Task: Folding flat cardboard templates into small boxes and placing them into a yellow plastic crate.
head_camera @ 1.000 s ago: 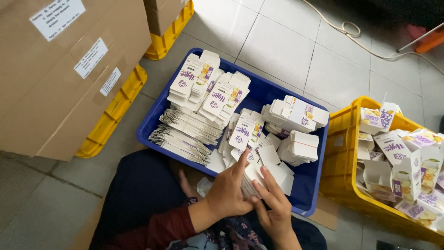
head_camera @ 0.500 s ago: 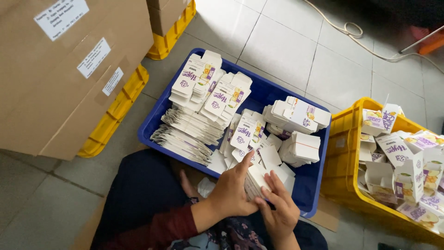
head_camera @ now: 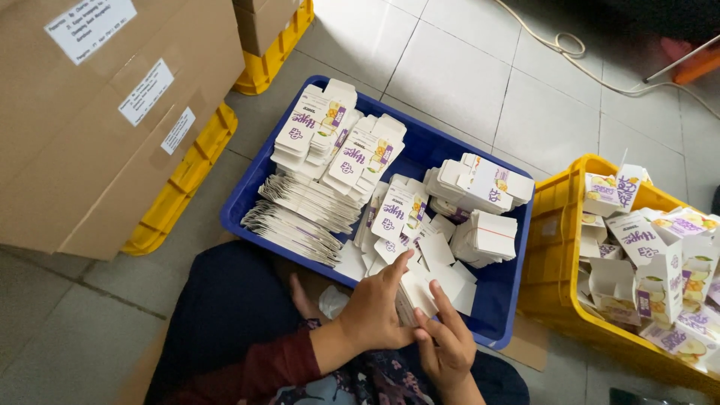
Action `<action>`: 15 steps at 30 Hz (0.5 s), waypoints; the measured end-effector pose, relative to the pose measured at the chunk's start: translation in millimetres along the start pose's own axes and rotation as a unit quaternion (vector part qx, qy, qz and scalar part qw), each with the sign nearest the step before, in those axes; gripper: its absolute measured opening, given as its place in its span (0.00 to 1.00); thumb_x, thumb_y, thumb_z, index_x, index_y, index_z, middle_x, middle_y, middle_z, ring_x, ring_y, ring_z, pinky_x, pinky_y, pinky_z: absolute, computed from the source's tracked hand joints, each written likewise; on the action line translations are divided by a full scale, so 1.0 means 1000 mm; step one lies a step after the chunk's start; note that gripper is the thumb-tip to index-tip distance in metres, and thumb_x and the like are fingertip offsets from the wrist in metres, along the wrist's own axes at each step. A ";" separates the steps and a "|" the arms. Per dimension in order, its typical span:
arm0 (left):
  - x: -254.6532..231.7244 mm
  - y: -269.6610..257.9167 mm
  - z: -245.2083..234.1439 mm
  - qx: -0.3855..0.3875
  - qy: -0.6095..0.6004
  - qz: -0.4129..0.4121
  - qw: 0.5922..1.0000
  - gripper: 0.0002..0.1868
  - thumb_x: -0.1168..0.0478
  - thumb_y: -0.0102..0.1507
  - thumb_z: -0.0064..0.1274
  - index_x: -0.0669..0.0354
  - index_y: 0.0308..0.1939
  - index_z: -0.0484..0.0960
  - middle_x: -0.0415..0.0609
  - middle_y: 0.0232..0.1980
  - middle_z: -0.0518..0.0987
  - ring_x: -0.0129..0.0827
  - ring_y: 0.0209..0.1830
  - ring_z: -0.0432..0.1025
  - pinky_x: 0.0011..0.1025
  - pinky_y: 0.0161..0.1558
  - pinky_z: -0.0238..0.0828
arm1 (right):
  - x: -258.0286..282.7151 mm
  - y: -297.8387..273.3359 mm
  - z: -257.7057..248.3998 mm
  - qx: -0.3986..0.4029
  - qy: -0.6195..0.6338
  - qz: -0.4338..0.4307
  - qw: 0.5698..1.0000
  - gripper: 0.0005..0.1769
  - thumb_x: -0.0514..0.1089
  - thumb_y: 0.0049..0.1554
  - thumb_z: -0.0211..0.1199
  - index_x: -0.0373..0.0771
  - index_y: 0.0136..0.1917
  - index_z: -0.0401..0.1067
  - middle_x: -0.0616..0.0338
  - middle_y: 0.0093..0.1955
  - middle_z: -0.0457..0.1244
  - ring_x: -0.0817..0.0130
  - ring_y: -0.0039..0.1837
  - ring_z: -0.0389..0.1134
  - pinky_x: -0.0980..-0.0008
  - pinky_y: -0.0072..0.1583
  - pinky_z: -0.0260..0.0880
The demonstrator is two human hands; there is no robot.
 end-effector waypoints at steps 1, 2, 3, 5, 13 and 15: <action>0.001 0.000 0.001 0.001 0.004 0.002 1.000 0.58 0.42 0.51 0.61 0.77 0.72 0.51 0.78 0.57 0.75 0.62 0.54 0.77 0.46 0.50 0.76 | -0.001 -0.002 0.001 0.002 0.013 -0.005 1.000 0.12 0.46 0.54 0.65 0.35 0.44 0.79 0.33 0.70 0.62 0.51 0.64 0.71 0.65 0.61 0.73; 0.002 0.000 0.002 0.002 0.009 0.005 1.000 0.61 0.36 0.52 0.61 0.76 0.72 0.51 0.78 0.56 0.75 0.63 0.53 0.77 0.47 0.51 0.75 | -0.001 -0.003 0.002 0.005 0.025 -0.010 1.000 0.13 0.48 0.54 0.65 0.36 0.46 0.79 0.34 0.71 0.61 0.46 0.71 0.68 0.60 0.67 0.71; 0.001 0.001 0.002 0.002 0.010 0.005 1.000 0.61 0.36 0.52 0.61 0.76 0.72 0.51 0.78 0.56 0.75 0.63 0.53 0.77 0.47 0.51 0.75 | -0.003 -0.004 0.002 0.004 0.026 -0.011 1.000 0.13 0.48 0.54 0.65 0.36 0.46 0.79 0.34 0.71 0.61 0.46 0.71 0.68 0.60 0.67 0.71; -0.005 0.004 -0.001 -0.014 -0.007 0.023 1.000 0.57 0.37 0.53 0.59 0.76 0.70 0.54 0.78 0.59 0.73 0.63 0.56 0.76 0.47 0.52 0.76 | -0.009 -0.007 0.006 0.027 0.069 0.011 0.997 0.22 0.53 0.56 0.64 0.36 0.56 0.73 0.35 0.73 0.59 0.43 0.76 0.62 0.52 0.73 0.66; 0.013 0.000 0.014 0.008 -0.024 -0.018 1.000 0.53 0.51 0.47 0.62 0.72 0.71 0.56 0.75 0.59 0.75 0.62 0.56 0.76 0.46 0.52 0.76 | 0.005 0.015 0.017 0.086 -0.012 -0.020 0.996 0.31 0.66 0.53 0.62 0.44 0.61 0.76 0.40 0.78 0.54 0.41 0.80 0.53 0.48 0.73 0.60; 0.022 -0.005 0.019 0.008 -0.040 -0.039 0.998 0.54 0.56 0.44 0.64 0.71 0.70 0.57 0.74 0.59 0.76 0.62 0.59 0.75 0.46 0.52 0.76 | 0.005 0.014 0.021 0.089 -0.011 -0.026 0.996 0.32 0.66 0.52 0.64 0.44 0.61 0.77 0.42 0.79 0.54 0.41 0.82 0.50 0.44 0.77 0.54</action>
Point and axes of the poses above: each hand's wrist, its own y-axis towards the middle knuckle, its own z-axis out of the palm, x = y × z, the point moved 10 cm from there along y, towards the middle knuckle
